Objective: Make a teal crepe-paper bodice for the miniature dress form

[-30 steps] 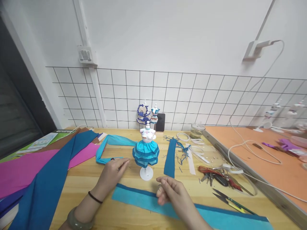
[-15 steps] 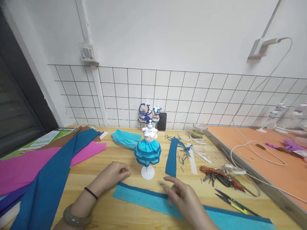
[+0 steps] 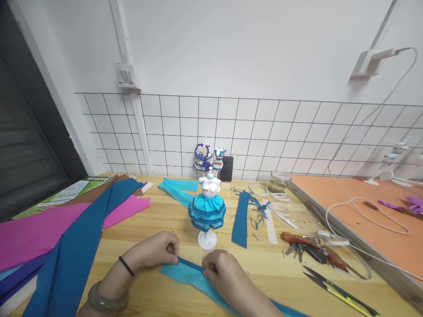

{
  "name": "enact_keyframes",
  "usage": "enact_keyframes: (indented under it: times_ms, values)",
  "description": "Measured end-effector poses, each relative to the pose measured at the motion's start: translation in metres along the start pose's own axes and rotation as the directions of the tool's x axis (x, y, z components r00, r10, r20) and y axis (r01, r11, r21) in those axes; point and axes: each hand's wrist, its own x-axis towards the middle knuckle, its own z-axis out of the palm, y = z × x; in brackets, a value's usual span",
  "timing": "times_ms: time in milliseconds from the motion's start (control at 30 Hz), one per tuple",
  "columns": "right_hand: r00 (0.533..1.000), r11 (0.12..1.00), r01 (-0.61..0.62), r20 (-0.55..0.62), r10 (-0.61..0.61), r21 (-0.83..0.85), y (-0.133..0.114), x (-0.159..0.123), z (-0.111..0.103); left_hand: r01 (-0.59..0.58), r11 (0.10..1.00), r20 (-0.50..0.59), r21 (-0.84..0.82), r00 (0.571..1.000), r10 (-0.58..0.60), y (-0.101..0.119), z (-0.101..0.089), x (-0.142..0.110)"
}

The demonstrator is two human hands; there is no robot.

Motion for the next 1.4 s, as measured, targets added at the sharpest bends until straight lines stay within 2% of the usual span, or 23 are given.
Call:
enact_keyframes:
  times_ms: [200,333,467,733,867,967,1100,1233,1400]
  values:
    - [0.995,0.99,0.089,-0.047,-0.084,0.106,0.0,-0.007,-0.008,-0.033,0.989,0.015,-0.143,0.999,0.036,0.002,-0.001,-0.001]
    - [0.999,0.983,0.049,-0.031,-0.044,0.178,0.002,-0.01,-0.015,-0.048,0.972,0.052,-0.229,0.997,0.061,0.009,-0.003,-0.004]
    - [1.0,0.972,-0.009,0.009,0.008,0.236,0.005,-0.012,-0.022,-0.094,0.945,0.007,-0.313,0.995,0.102,0.019,-0.005,-0.007]
    - [1.0,0.95,-0.015,0.024,0.008,0.313,0.009,-0.022,-0.044,-0.191,0.879,-0.097,-0.437,0.982,0.165,0.033,-0.003,-0.008]
    - [0.996,0.966,-0.016,0.087,-0.007,0.259,0.008,-0.027,-0.058,-0.216,0.895,-0.142,-0.39,0.975,0.173,0.049,-0.002,-0.013]
    - [0.997,0.95,-0.041,0.078,0.018,0.309,-0.002,-0.029,-0.063,-0.235,0.923,-0.169,-0.306,0.967,0.19,0.061,0.001,-0.018]
    - [0.99,0.925,0.029,0.12,-0.08,0.379,-0.025,-0.024,-0.059,-0.262,0.939,-0.177,-0.223,0.958,0.225,0.07,0.005,-0.022]
    - [0.979,0.907,0.084,0.135,-0.153,0.414,-0.039,-0.016,-0.058,-0.301,0.926,-0.218,-0.228,0.943,0.253,0.074,0.002,-0.022]
    - [0.981,0.914,0.097,0.117,-0.154,0.393,-0.042,-0.012,-0.075,-0.323,0.909,-0.326,-0.263,0.917,0.232,0.081,-0.008,-0.018]
